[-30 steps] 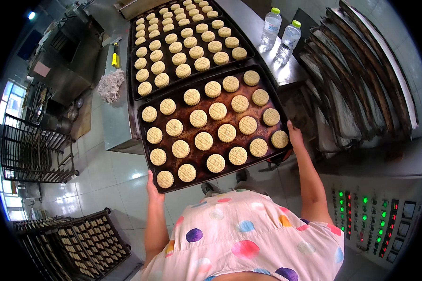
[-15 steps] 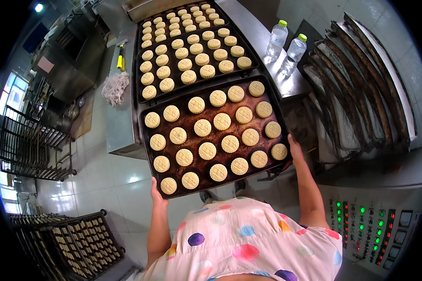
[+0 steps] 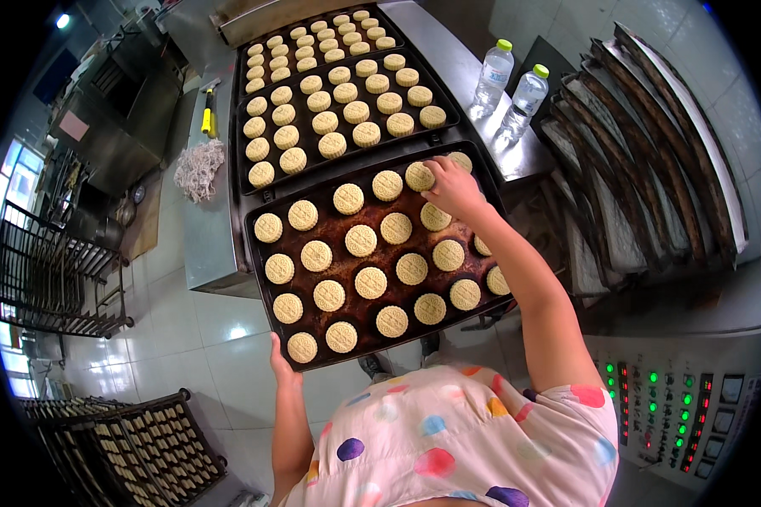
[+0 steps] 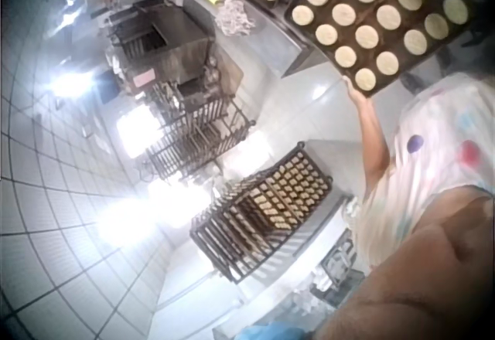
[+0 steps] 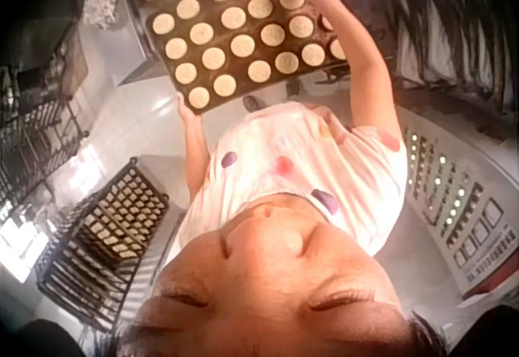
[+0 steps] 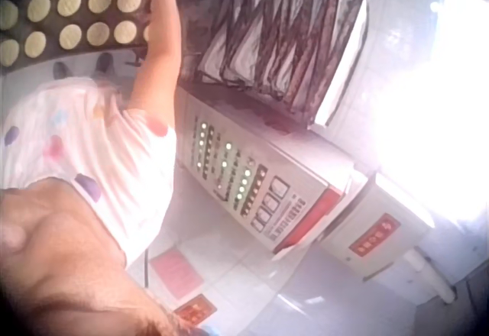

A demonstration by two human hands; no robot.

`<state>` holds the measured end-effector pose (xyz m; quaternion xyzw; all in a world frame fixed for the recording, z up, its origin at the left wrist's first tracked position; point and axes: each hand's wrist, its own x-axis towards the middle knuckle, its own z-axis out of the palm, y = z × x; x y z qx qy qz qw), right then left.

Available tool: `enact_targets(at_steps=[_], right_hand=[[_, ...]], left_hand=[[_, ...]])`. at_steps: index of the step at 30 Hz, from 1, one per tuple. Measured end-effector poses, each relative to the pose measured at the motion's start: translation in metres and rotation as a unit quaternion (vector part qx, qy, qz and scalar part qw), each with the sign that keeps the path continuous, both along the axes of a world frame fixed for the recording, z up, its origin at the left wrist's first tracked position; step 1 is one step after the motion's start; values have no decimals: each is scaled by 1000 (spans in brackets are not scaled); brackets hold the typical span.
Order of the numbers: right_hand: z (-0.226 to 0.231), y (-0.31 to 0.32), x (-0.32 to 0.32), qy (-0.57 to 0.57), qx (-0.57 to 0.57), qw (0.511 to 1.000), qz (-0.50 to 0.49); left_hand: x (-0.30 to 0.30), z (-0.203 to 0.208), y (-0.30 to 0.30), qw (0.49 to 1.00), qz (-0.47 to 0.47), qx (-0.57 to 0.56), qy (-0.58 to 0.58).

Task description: The person pulls trays of baked mooncakes from a mobile cooling rack and places them onto a conveyor belt one by one.

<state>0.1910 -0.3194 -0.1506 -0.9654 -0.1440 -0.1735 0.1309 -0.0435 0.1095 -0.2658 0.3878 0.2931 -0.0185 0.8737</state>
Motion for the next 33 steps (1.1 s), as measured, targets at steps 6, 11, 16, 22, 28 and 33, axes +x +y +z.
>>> enact_targets(at_steps=[6,11,16,22,28,33], right_hand=[[-5,13,43,119,-106,987,-4],[-7,21,51,145,-134,980,26],[-11,23,59,139,-189,970,62],[-14,21,57,120,-191,972,67],[-16,17,51,81,-184,979,35],[-8,17,38,44,-104,994,1]], left_hand=[[3,-1,0,999,21,13,21],[0,3,-3,999,24,9,22],[3,3,-2,1000,22,-5,7],[1,-3,2,1000,18,-8,14],[3,1,-2,1000,9,4,8],[0,-4,3,1000,12,-3,14]])
